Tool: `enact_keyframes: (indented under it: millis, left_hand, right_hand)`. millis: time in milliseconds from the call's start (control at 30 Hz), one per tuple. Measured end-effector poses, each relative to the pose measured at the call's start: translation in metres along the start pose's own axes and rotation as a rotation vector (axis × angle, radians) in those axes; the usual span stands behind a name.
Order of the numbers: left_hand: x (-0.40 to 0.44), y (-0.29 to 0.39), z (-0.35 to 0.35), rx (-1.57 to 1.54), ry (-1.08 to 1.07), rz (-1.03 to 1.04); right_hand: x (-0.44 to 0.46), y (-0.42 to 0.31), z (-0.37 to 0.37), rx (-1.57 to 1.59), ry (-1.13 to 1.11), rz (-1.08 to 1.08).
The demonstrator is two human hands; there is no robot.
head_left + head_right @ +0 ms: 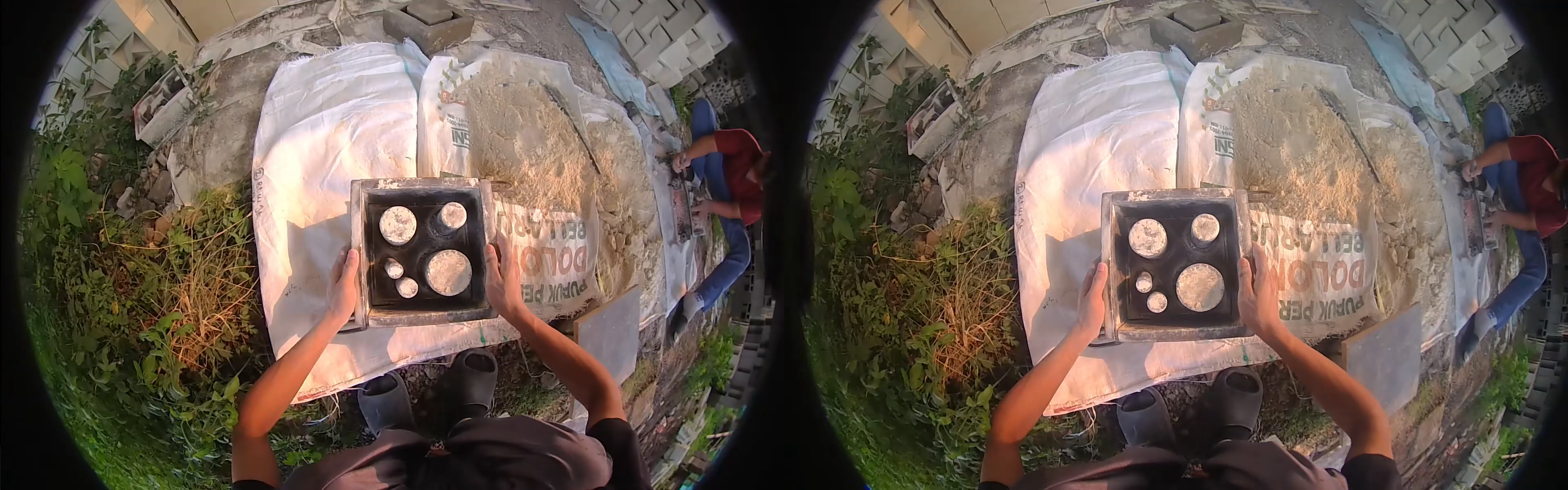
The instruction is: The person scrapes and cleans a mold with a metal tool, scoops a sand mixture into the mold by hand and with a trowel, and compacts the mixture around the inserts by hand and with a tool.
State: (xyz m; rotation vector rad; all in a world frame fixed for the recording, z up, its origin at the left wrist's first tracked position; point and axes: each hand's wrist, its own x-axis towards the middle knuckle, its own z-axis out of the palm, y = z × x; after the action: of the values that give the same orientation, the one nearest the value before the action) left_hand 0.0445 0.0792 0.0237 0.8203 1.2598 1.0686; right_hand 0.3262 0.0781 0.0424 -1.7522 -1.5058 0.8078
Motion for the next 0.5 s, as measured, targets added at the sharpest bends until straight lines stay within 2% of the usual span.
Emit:
enact_keyframes:
  millis: [33,100,200,367,500]
  left_hand:
    - [0.001,-0.001,-0.002,0.034,0.023,-0.001]
    - [0.001,0.000,-0.003,0.071,0.047,0.000]
    - [0.009,0.006,0.005,0.119,0.016,0.056]
    - [0.008,0.028,0.022,0.237,0.040,-0.180]
    - [0.009,0.016,0.022,0.119,0.053,-0.170]
  right_hand:
    - [-0.002,-0.001,-0.005,0.000,-0.003,-0.002]
    - [-0.002,-0.005,-0.013,0.161,-0.165,0.068]
    - [-0.004,0.010,-0.004,0.186,-0.160,-0.016]
    - [0.003,0.008,0.003,0.156,-0.169,-0.072]
    - [0.006,0.001,-0.003,0.254,-0.231,0.067]
